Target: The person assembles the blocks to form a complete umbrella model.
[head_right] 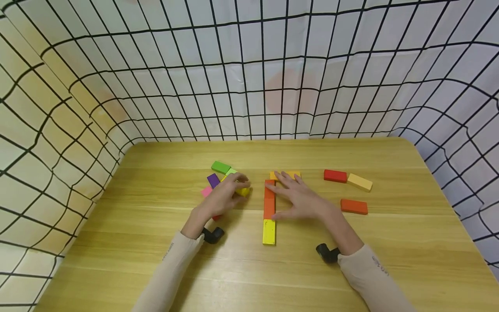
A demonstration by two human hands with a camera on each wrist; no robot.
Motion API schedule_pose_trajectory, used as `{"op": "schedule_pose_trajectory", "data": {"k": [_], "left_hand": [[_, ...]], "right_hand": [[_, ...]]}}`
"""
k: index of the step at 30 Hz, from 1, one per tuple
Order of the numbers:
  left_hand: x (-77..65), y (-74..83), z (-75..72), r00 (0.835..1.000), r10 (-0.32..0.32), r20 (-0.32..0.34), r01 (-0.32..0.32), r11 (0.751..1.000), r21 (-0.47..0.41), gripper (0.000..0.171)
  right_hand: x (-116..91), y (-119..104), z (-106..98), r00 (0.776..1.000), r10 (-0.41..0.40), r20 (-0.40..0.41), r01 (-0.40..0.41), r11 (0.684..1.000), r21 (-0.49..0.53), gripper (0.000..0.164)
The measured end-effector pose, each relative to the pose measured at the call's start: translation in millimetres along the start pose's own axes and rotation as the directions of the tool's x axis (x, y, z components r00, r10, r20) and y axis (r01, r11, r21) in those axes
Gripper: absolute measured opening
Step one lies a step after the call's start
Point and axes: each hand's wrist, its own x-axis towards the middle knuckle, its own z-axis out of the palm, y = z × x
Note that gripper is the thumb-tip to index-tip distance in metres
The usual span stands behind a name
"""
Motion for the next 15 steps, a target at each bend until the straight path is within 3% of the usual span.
{"op": "schedule_pose_trajectory", "data": {"k": [7, 15], "left_hand": [[0.5, -6.7, 0.2, 0.999, -0.035, -0.017, 0.036, 0.998, 0.042, 0.034], [3.2, -6.6, 1.4, 0.996, -0.084, -0.022, 0.086, 0.993, 0.082, 0.032]], "right_hand": [[-3.1, 2.3, 2.7, 1.0, 0.005, 0.019, -0.005, 1.0, -0.007, 0.09], [-1.1, 1.8, 3.0, 1.0, -0.012, -0.014, 0.011, 1.0, -0.012, 0.086]]}}
